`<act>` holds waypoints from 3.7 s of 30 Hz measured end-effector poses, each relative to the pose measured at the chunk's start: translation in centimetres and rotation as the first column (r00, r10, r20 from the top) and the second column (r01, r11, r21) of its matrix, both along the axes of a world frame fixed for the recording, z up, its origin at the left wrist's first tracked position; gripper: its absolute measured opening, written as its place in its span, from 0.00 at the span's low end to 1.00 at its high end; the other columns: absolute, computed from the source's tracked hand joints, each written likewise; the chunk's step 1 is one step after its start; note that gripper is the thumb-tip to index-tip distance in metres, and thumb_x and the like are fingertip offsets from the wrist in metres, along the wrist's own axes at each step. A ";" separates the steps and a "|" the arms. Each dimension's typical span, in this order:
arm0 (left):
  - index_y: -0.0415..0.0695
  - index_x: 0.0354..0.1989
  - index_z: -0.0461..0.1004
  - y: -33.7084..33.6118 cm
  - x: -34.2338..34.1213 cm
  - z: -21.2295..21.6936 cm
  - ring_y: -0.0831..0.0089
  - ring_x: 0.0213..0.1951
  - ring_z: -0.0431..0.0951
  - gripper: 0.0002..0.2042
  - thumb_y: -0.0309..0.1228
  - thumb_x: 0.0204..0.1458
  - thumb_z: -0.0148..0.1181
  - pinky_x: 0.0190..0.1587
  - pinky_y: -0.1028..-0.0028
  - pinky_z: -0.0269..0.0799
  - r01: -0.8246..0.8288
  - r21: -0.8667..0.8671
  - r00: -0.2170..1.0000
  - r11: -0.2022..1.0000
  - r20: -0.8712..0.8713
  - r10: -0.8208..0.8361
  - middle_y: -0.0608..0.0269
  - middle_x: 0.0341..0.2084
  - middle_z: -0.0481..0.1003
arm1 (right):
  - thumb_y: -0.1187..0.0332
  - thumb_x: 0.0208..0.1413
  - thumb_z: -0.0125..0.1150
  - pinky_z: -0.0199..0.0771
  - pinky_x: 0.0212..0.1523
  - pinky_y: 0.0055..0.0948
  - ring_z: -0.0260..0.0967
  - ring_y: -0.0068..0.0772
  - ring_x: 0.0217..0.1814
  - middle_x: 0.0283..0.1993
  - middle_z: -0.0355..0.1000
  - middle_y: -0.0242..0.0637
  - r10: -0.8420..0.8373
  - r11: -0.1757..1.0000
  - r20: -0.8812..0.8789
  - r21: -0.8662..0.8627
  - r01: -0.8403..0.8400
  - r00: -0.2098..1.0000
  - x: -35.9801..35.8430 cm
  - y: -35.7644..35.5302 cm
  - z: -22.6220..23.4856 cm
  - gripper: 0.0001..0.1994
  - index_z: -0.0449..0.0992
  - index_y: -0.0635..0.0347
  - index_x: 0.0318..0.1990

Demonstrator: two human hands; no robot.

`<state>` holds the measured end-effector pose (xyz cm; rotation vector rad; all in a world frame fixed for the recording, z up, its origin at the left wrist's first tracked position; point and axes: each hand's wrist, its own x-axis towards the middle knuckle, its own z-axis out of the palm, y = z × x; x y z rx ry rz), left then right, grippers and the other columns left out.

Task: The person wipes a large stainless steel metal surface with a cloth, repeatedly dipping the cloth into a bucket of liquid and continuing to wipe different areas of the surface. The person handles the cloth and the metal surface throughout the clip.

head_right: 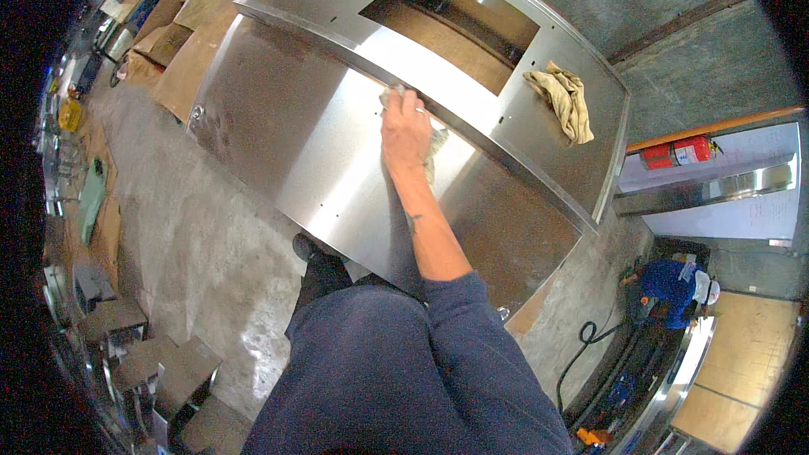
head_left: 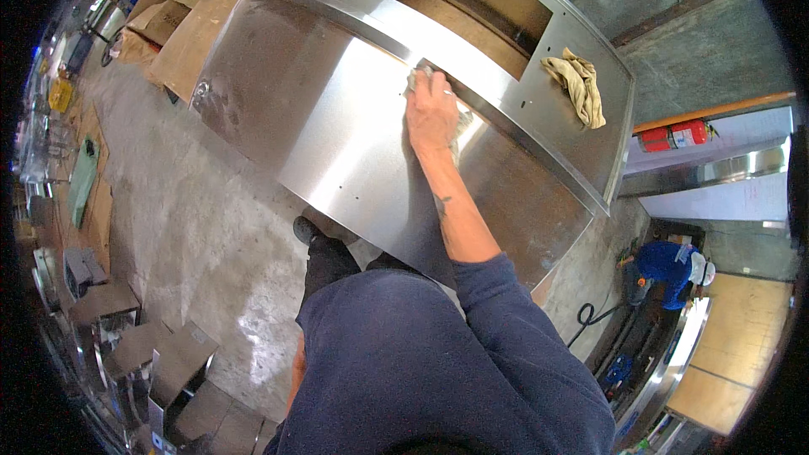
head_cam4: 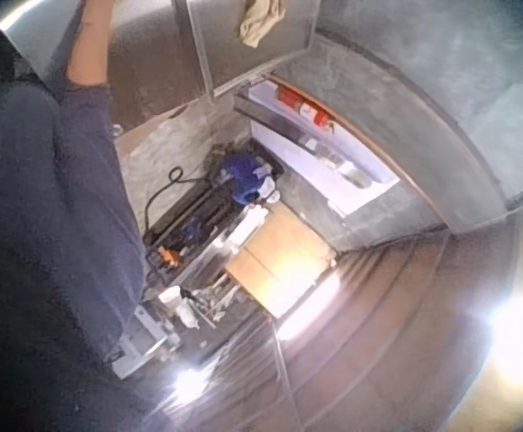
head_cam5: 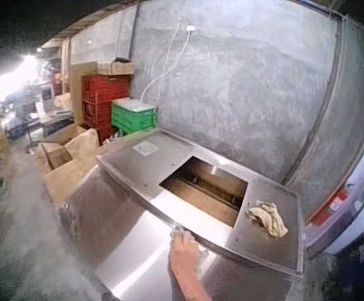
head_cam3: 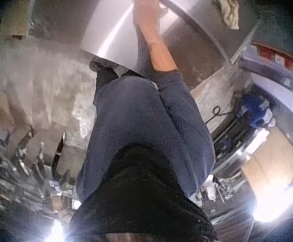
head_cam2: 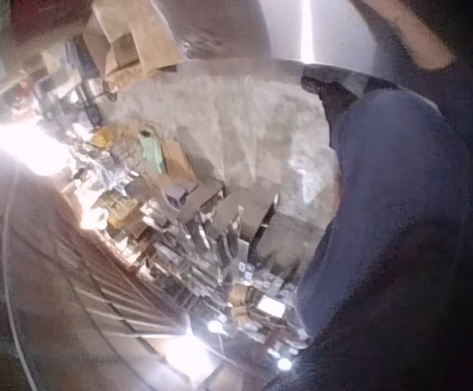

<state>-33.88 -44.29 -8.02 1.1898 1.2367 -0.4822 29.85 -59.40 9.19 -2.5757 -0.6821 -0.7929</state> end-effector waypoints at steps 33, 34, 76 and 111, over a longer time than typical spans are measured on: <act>0.44 0.57 0.72 25.9 -3.1 -2.2 0.75 0.32 0.74 0.16 0.26 0.60 0.50 0.32 0.72 0.70 0.050 -0.011 0.990 0.999 0.132 -0.048 0.65 0.33 0.75 | 0.73 0.59 0.64 0.83 0.43 0.48 0.79 0.51 0.47 0.53 0.72 0.46 -0.313 0.945 0.054 -0.081 0.317 0.948 -1.0 12.3 0.7 0.14 0.79 0.63 0.52; 0.43 0.57 0.72 25.8 -3.4 -2.8 0.75 0.31 0.73 0.16 0.27 0.61 0.50 0.31 0.73 0.70 0.060 0.014 0.989 0.998 0.137 -0.062 0.65 0.33 0.75 | 0.73 0.58 0.65 0.82 0.45 0.47 0.78 0.52 0.48 0.53 0.72 0.47 -0.235 0.972 -0.003 -0.012 0.235 0.972 -0.3 15.6 1.2 0.15 0.78 0.64 0.52; 0.37 0.57 0.72 24.3 -4.8 -7.4 0.69 0.36 0.81 0.13 0.28 0.67 0.52 0.40 0.70 0.79 -0.436 0.144 0.891 0.888 0.207 0.404 0.54 0.38 0.80 | 0.70 0.60 0.62 0.81 0.40 0.48 0.80 0.53 0.44 0.52 0.73 0.46 0.212 0.976 -0.174 -0.011 -0.217 0.962 7.1 51.0 1.1 0.11 0.79 0.57 0.49; 0.36 0.69 0.64 64.4 63.8 19.1 0.57 0.64 0.75 0.26 0.41 0.70 0.56 0.67 0.58 0.71 0.065 -0.555 0.480 0.830 0.746 0.461 0.49 0.64 0.72 | 0.59 0.70 0.63 0.71 0.38 0.25 0.68 0.21 0.36 0.35 0.73 0.27 0.378 0.872 -0.710 0.488 0.028 0.595 9.4 63.0 10.5 0.19 0.74 0.64 0.59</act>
